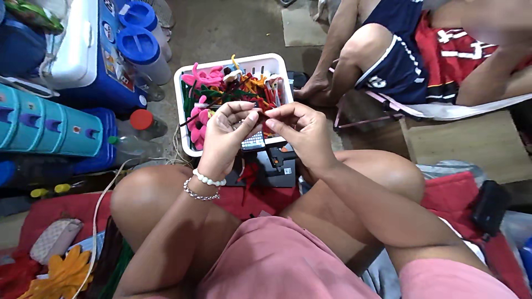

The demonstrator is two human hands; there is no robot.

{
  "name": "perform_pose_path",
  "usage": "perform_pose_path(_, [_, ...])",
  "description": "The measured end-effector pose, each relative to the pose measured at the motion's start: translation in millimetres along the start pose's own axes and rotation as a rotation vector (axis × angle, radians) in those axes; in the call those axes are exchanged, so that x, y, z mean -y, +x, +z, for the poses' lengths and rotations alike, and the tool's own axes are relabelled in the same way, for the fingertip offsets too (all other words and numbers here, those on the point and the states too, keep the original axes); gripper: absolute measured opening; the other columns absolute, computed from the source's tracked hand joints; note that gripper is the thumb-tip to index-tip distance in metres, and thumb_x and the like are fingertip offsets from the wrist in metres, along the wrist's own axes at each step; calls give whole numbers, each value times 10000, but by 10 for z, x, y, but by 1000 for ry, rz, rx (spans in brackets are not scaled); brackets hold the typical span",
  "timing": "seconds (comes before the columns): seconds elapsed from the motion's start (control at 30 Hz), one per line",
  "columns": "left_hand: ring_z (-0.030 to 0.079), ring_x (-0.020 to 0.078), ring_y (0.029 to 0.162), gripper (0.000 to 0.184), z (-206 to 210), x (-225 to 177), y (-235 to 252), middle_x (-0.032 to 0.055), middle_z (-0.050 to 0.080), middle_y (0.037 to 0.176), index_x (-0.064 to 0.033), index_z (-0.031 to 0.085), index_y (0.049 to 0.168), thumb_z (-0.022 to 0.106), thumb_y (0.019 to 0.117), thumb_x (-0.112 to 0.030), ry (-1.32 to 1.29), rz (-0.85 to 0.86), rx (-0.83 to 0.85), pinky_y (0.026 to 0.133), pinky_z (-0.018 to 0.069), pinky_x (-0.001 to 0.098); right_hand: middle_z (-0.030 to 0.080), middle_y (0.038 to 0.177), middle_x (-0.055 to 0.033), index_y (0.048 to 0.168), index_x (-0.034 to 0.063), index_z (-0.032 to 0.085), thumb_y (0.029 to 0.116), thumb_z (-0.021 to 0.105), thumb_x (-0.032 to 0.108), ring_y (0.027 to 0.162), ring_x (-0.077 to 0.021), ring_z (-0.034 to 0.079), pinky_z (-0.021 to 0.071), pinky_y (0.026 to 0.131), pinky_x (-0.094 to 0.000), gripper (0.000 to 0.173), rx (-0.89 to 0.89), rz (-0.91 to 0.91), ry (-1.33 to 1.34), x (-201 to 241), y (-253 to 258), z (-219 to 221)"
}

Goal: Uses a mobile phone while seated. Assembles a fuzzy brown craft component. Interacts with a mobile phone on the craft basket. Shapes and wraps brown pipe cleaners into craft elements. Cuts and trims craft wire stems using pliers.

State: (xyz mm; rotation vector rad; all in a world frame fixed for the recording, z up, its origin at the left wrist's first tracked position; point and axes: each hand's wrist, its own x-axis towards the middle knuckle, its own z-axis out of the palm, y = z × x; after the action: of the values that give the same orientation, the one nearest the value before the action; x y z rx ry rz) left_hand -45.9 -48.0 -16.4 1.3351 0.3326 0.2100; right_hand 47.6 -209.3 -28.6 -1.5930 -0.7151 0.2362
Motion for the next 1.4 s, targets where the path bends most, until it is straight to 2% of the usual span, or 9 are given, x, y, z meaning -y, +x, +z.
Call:
perform_pose_path(0.27, [672,53,670,227,-50,-28,-27,0,717,877,-101,642,1164,689,956,-25,132,37,-22,592,566,178,716,1046,-68,1071,17,758,934,720,45,932,-113,698,604,825,-260,145,19,-94,-69,17,26,-26])
perform_pose_path(0.6, [669,29,641,215,12,59,-20,-25,731,848,-111,656,1072,756,903,-25,243,188,-128,555,552,163,722,1003,-77,1023,-3,773,891,756,13,916,-104,702,606,809,-235,134,21,-115,-58,-17,-3,37])
perform_pose_path(0.87, [670,55,592,261,-84,-29,-21,4,745,823,-71,676,1118,763,883,4,328,184,-28,503,544,175,718,984,-71,984,8,781,873,772,19,918,-103,694,597,826,-236,112,131,-156,-103,-38,89,-56])
perform_pose_path(0.93, [689,48,663,257,-109,-51,19,1,742,861,-56,660,1128,742,895,15,312,192,-6,580,573,172,724,1002,-57,1000,15,779,894,758,39,914,-87,699,602,826,-233,110,199,-156,-100,-34,143,-104])
perform_pose_path(1.0, [699,41,756,207,-136,-75,85,-9,728,923,-50,658,1121,720,927,-12,300,234,-28,682,596,183,733,1086,-52,1107,6,750,985,662,79,978,-86,704,600,890,-254,168,285,-99,-34,-34,233,-160])
perform_pose_path(1.1, [689,44,812,189,-237,-177,71,-7,702,985,-79,637,1147,692,968,-62,424,282,-60,709,589,189,743,1105,-57,1210,33,711,1073,519,159,994,-107,710,592,903,-292,267,273,38,-79,-205,404,-150])
perform_pose_path(1.17, [689,45,853,193,-293,-234,92,-6,693,1011,-80,629,1148,695,967,-71,462,298,-90,742,592,196,720,1116,-105,1211,57,724,1055,520,143,1001,-182,698,575,909,-368,271,317,18,-391,-475,500,-136])
perform_pose_path(1.27, [700,61,917,186,-363,-266,176,3,702,1028,-56,640,1125,708,954,-76,485,341,-117,820,605,229,641,1163,-269,1303,64,693,987,603,68,1077,-421,645,523,946,-581,328,525,95,-727,-853,586,-67])
perform_pose_path(1.4, [687,40,908,187,-428,-274,138,14,690,1052,-47,628,1148,683,971,-73,552,343,-100,810,592,204,566,1309,-291,1462,182,584,990,625,72,1214,-468,575,480,1010,-623,487,647,307,-868,-1087,676,49])
